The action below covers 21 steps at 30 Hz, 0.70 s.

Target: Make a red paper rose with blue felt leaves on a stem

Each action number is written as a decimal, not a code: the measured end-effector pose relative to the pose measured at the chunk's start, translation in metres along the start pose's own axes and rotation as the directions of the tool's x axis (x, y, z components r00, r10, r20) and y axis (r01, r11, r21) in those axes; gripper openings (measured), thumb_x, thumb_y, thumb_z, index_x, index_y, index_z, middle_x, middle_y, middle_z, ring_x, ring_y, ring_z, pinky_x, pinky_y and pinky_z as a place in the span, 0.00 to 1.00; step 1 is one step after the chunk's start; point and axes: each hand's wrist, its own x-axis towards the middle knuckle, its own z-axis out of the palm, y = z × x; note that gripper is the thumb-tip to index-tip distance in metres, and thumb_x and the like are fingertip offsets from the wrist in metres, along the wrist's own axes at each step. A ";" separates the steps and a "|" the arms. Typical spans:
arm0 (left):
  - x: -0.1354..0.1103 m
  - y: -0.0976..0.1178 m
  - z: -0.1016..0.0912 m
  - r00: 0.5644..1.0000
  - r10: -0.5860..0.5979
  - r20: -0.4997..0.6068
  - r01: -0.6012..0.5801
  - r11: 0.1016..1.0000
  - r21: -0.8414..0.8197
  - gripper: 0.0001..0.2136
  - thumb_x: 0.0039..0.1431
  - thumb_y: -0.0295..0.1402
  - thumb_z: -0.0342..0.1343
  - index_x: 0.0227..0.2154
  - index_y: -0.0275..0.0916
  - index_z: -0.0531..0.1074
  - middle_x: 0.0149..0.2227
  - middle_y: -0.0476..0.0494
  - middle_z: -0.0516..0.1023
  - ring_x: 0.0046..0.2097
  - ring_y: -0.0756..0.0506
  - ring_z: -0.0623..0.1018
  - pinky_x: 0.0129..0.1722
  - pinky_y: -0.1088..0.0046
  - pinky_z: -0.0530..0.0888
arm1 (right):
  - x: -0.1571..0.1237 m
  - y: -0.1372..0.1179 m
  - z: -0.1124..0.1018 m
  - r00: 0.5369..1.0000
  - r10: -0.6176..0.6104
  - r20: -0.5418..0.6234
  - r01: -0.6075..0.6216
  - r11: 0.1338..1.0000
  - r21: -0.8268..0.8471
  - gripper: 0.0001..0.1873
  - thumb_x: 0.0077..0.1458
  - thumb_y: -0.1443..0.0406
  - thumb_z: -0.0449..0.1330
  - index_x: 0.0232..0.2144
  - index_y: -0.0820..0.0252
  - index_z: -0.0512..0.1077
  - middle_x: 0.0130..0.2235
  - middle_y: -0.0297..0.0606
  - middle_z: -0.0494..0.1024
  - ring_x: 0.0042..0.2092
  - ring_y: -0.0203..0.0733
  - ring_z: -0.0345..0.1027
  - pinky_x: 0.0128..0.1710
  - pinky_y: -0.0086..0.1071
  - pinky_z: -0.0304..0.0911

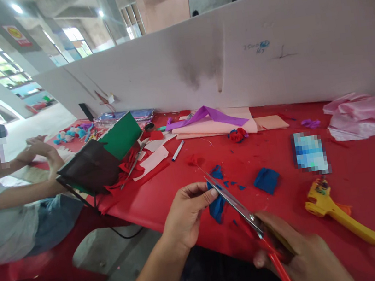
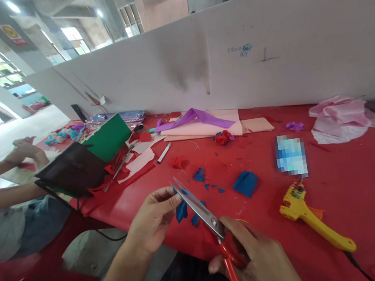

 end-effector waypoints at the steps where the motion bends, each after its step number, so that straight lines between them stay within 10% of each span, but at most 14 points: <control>1: 0.000 0.001 0.000 1.000 -0.005 0.008 0.005 1.000 0.004 0.09 0.36 0.28 0.71 0.22 0.34 0.78 0.24 0.48 0.79 0.27 0.54 0.75 0.30 0.80 0.70 | -0.001 0.000 -0.002 1.000 0.001 0.003 -0.001 1.000 0.002 0.18 0.49 0.64 0.59 0.45 0.50 0.68 0.25 0.27 0.82 0.27 0.41 0.77 0.24 0.26 0.69; 8: 0.000 0.004 -0.003 0.999 -0.038 -0.004 0.038 0.999 0.019 0.09 0.35 0.28 0.71 0.21 0.34 0.77 0.22 0.49 0.77 0.24 0.55 0.73 0.28 0.80 0.68 | -0.006 0.014 -0.012 1.000 0.006 0.008 -0.006 0.999 0.048 0.17 0.46 0.67 0.61 0.41 0.46 0.73 0.24 0.26 0.80 0.23 0.40 0.75 0.25 0.25 0.69; 11: 0.005 -0.001 -0.002 0.999 -0.024 -0.042 0.023 0.999 -0.025 0.11 0.34 0.30 0.71 0.22 0.35 0.76 0.23 0.50 0.77 0.25 0.54 0.73 0.28 0.79 0.68 | 0.000 0.019 -0.002 0.980 0.109 -0.166 -0.076 0.977 0.198 0.16 0.47 0.60 0.63 0.41 0.50 0.72 0.23 0.30 0.78 0.23 0.41 0.74 0.25 0.27 0.70; 17: 0.008 -0.024 0.017 0.994 -0.036 -0.100 0.032 0.999 -0.033 0.12 0.35 0.33 0.71 0.23 0.36 0.74 0.21 0.53 0.73 0.23 0.56 0.70 0.25 0.79 0.64 | 0.032 -0.003 0.033 0.930 0.259 -0.260 -0.036 0.770 0.637 0.34 0.40 0.54 0.68 0.50 0.50 0.62 0.41 0.39 0.77 0.38 0.45 0.75 0.29 0.30 0.72; 21: 0.005 -0.030 0.026 0.998 -0.019 -0.065 0.019 1.000 -0.005 0.11 0.39 0.34 0.69 0.23 0.35 0.74 0.23 0.51 0.74 0.24 0.55 0.71 0.24 0.79 0.64 | 0.045 -0.025 0.042 0.924 0.325 -0.200 -0.041 0.605 0.795 0.27 0.43 0.60 0.69 0.45 0.51 0.64 0.35 0.32 0.77 0.31 0.39 0.73 0.29 0.31 0.70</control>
